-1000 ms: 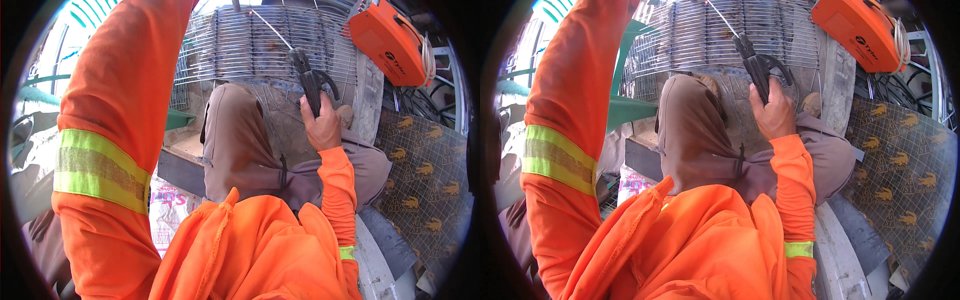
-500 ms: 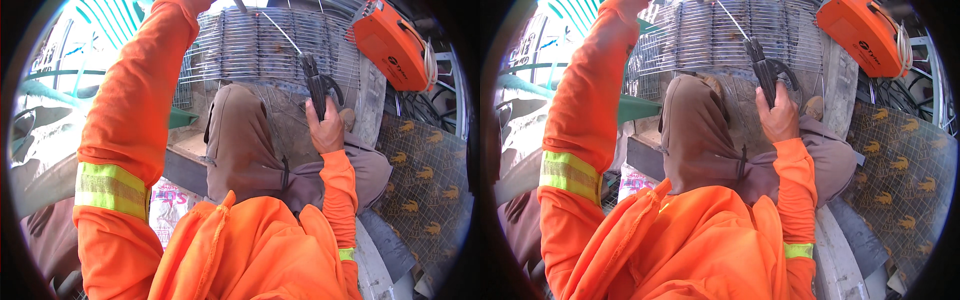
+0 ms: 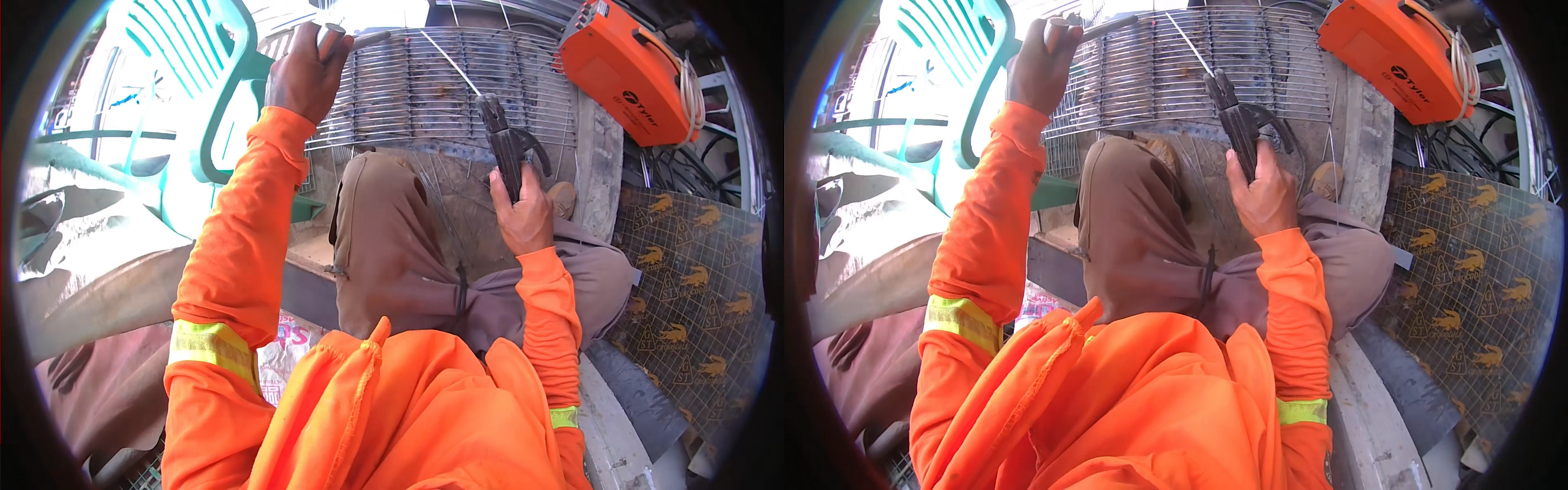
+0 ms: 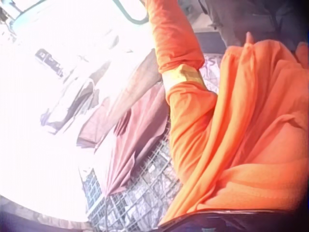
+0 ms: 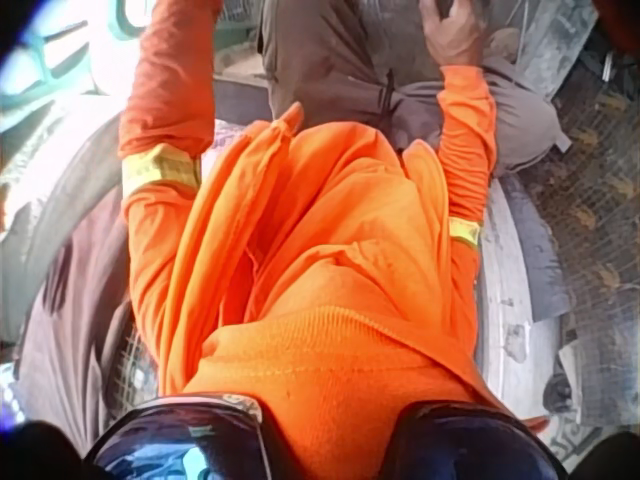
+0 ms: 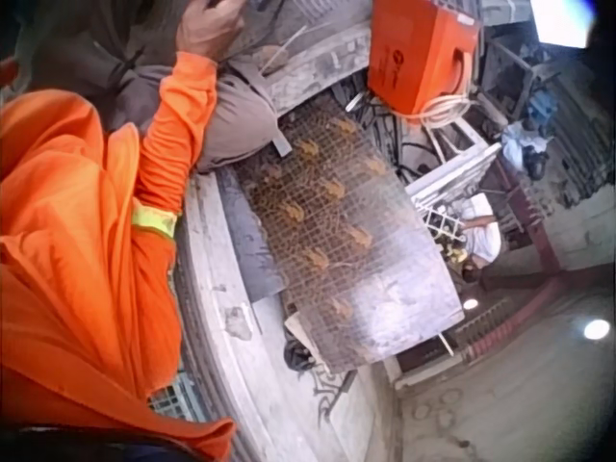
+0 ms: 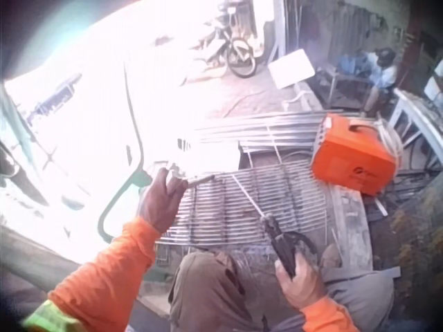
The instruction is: Welding thin metal rods together to construct a grid structure.
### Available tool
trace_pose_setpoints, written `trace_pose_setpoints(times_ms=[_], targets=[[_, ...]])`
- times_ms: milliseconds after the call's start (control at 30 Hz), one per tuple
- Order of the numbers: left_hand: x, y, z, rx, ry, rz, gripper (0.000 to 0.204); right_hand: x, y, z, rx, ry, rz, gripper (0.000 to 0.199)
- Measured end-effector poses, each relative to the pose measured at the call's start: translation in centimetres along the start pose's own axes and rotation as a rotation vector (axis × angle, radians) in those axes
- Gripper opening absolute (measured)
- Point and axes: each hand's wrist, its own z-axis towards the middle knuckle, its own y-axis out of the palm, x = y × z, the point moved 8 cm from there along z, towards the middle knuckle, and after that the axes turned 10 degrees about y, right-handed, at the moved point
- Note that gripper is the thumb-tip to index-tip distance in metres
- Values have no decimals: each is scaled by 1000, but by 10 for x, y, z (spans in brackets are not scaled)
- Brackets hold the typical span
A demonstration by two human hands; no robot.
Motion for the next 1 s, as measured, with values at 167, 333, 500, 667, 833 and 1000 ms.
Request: trace_pose_setpoints(times_ms=[167,333,500,667,833,1000], targets=[[6,3,-2,-2,129,59,37,-1,3,0,-13,21,-15,28],[19,3,11,-38,248,130,35,-1,1,1,-3,5,3,29],[21,8,-3,-35,204,98,30,0,0,2,-32,30,5,30],[35,16,-9,-104,128,110,32,0,1,2,-39,43,24,29],[42,21,-13,-92,125,61,33,-2,1,1,-29,4,21,29],[41,20,-3,-130,23,89,21,-5,4,0,1,-38,20,29]])
